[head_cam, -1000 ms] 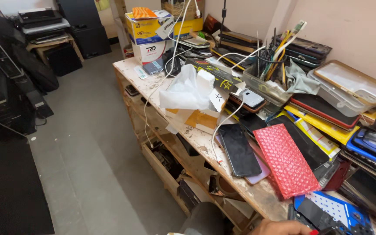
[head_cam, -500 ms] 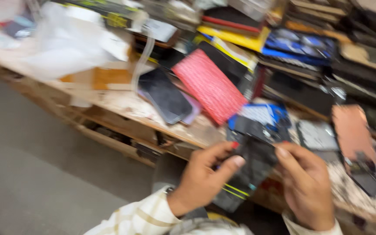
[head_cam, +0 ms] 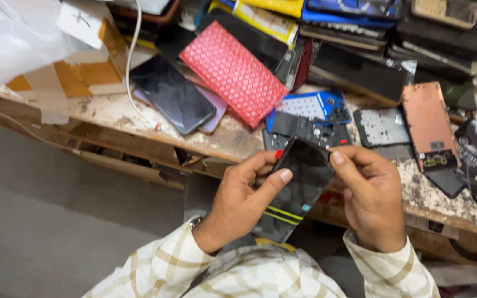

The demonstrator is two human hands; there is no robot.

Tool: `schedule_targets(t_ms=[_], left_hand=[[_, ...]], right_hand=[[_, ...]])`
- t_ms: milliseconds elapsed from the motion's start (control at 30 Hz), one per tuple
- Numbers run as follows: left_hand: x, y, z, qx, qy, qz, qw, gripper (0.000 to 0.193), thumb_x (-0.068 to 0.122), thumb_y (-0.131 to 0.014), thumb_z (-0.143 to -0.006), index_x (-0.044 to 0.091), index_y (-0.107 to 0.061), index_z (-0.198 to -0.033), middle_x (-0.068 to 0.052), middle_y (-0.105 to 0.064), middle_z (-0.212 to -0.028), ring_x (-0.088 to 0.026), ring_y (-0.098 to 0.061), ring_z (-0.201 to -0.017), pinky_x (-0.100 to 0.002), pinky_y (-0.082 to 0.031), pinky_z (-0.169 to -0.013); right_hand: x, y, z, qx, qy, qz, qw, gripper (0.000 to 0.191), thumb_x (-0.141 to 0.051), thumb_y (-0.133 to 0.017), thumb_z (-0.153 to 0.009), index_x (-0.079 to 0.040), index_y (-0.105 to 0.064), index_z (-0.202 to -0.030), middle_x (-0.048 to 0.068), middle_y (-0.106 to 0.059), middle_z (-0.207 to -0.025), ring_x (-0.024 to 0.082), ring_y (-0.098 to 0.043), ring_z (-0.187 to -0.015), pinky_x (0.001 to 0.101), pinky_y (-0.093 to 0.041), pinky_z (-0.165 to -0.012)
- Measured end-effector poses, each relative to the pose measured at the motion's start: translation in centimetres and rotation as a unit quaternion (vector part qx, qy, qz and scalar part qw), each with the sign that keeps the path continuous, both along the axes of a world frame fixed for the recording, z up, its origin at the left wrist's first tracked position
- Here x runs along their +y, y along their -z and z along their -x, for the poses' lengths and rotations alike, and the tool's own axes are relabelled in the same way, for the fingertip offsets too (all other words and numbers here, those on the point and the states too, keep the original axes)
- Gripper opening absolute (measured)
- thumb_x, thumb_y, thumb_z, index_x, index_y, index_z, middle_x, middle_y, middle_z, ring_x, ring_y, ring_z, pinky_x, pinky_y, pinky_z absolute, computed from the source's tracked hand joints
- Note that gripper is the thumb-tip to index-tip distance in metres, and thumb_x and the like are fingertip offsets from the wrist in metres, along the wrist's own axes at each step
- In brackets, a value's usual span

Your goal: The person peels a plastic film from a screen assembly, aligns the screen into a phone chassis, and secures it by wrapping a rubber band around the device.

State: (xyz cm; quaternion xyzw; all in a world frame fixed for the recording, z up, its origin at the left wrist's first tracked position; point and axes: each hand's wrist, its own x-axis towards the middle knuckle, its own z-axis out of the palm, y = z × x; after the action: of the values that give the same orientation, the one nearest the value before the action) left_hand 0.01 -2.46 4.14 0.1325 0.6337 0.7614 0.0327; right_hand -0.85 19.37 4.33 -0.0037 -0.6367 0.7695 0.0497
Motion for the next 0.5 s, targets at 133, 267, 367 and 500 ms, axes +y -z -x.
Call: schedule_targets(t_ms=[133, 267, 367, 500], left_hand=[[0.1, 0.4, -0.1, 0.014, 0.000, -0.002, 1.000, 0.024, 0.013, -0.066, -0.101, -0.002, -0.067, -0.120, -0.001, -0.074, -0.097, -0.001, -0.063, -0.088, -0.020, -0.054, -0.076], [0.2, 0.7, -0.1, -0.004, 0.009, -0.022, 1.000, 0.023, 0.012, -0.066, -0.103, -0.002, -0.066, -0.121, 0.000, -0.073, -0.097, -0.001, -0.061, -0.089, -0.019, -0.052, -0.075], [0.3, 1.1, 0.1, -0.017, 0.018, -0.057, 0.998, 0.024, 0.011, -0.065, -0.103, -0.003, -0.065, -0.123, -0.001, -0.072, -0.100, -0.002, -0.061, -0.091, -0.018, -0.051, -0.077], [0.4, 1.8, 0.4, -0.038, 0.033, -0.120, 0.992, 0.026, 0.008, -0.063, -0.105, -0.005, -0.064, -0.128, -0.003, -0.072, -0.105, -0.004, -0.060, -0.094, -0.019, -0.050, -0.082]], right_hand=[[0.2, 0.1, -0.1, 0.013, -0.016, 0.004, 1.000, 0.015, -0.005, -0.067, -0.103, 0.007, -0.071, -0.111, 0.003, -0.069, -0.094, 0.007, -0.059, -0.081, 0.0209, -0.046, -0.074], [0.2, -0.2, 0.0, -0.016, -0.010, 0.019, 1.000, 0.017, -0.005, -0.067, -0.105, 0.008, -0.071, -0.115, 0.004, -0.067, -0.092, 0.006, -0.052, -0.074, 0.0209, -0.038, -0.064], [0.2, -0.6, 0.1, -0.013, -0.055, 0.027, 0.998, 0.026, -0.012, -0.060, -0.106, 0.007, -0.072, -0.120, 0.008, -0.071, -0.094, 0.011, -0.063, -0.081, 0.0246, -0.050, -0.076], [0.2, -0.9, -0.1, -0.018, -0.064, 0.053, 0.996, 0.030, -0.018, -0.054, -0.107, 0.006, -0.067, -0.120, 0.012, -0.075, -0.106, 0.017, -0.071, -0.092, 0.0317, -0.056, -0.086]])
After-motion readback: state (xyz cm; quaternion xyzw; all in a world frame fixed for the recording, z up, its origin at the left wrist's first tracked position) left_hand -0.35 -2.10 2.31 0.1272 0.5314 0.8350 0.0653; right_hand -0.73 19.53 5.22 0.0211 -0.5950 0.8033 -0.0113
